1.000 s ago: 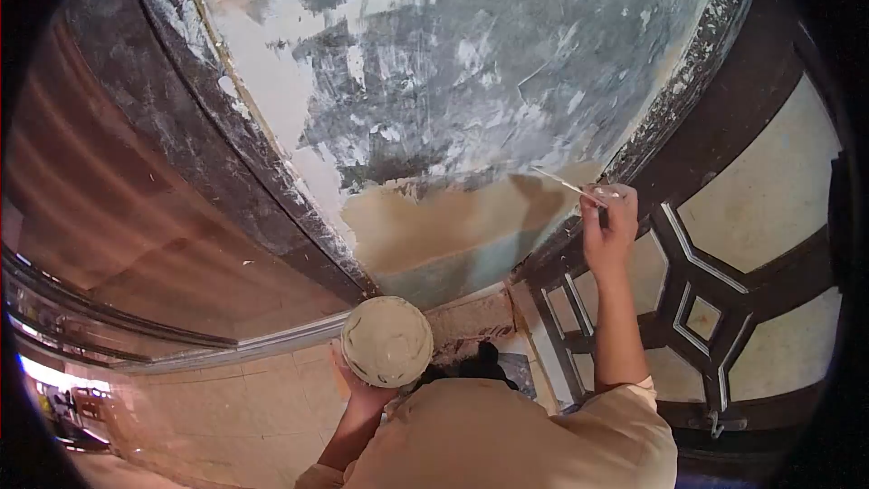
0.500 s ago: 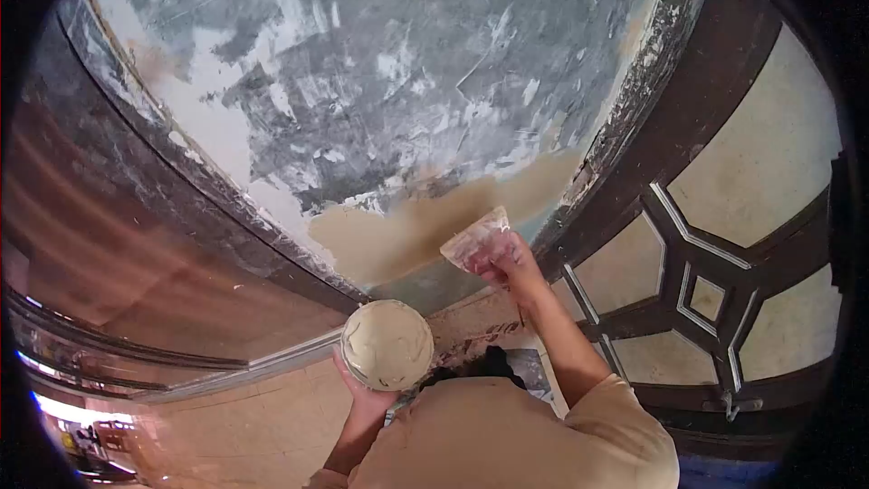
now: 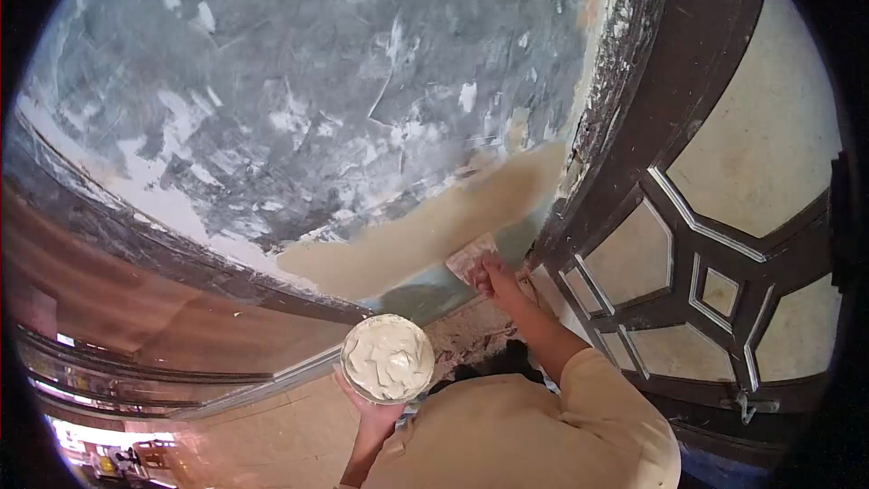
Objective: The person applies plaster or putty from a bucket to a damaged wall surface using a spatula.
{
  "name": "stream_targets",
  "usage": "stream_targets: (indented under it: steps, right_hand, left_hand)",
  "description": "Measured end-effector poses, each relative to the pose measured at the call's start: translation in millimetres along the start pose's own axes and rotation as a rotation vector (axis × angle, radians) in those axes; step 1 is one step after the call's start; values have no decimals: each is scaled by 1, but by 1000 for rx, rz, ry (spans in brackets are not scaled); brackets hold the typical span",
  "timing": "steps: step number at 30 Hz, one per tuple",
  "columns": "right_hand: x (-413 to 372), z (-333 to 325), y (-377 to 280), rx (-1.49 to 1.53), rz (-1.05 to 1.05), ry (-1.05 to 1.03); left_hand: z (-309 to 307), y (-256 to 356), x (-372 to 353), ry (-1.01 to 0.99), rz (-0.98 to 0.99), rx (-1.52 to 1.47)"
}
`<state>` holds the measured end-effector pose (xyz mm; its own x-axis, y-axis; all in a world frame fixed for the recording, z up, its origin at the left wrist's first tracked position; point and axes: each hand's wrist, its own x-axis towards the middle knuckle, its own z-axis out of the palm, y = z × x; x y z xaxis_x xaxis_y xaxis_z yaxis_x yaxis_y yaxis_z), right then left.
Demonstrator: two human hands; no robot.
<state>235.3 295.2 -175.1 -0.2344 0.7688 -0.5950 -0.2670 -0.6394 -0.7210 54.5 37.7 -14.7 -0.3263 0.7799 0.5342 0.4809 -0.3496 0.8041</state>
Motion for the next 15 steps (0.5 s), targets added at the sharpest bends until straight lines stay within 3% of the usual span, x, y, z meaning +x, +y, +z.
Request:
stream_targets:
  steps: [1, 5, 8, 10, 14, 15]
  right_hand:
    - [-2, -2, 0, 76, 86, -9]
    - [-31, 8, -27, 97, 71, -170]
    - [-55, 48, -71, 73, -46, -274]
    - [-59, 67, -87, 24, -309, -369]
    - [-24, 51, -67, -47, -342, -157]
    - [14, 32, -27, -140, -465, -8]
  left_hand:
    - [3, -3, -2, 14, -25, -24]
    - [12, -2, -3, -27, -25, -14]
    - [26, -3, -3, 11, -199, -240]
    - [35, -7, -1, 24, -256, -311]
    - [51, 17, 18, 30, -387, -413]
    - [56, 35, 31, -5, -427, -421]
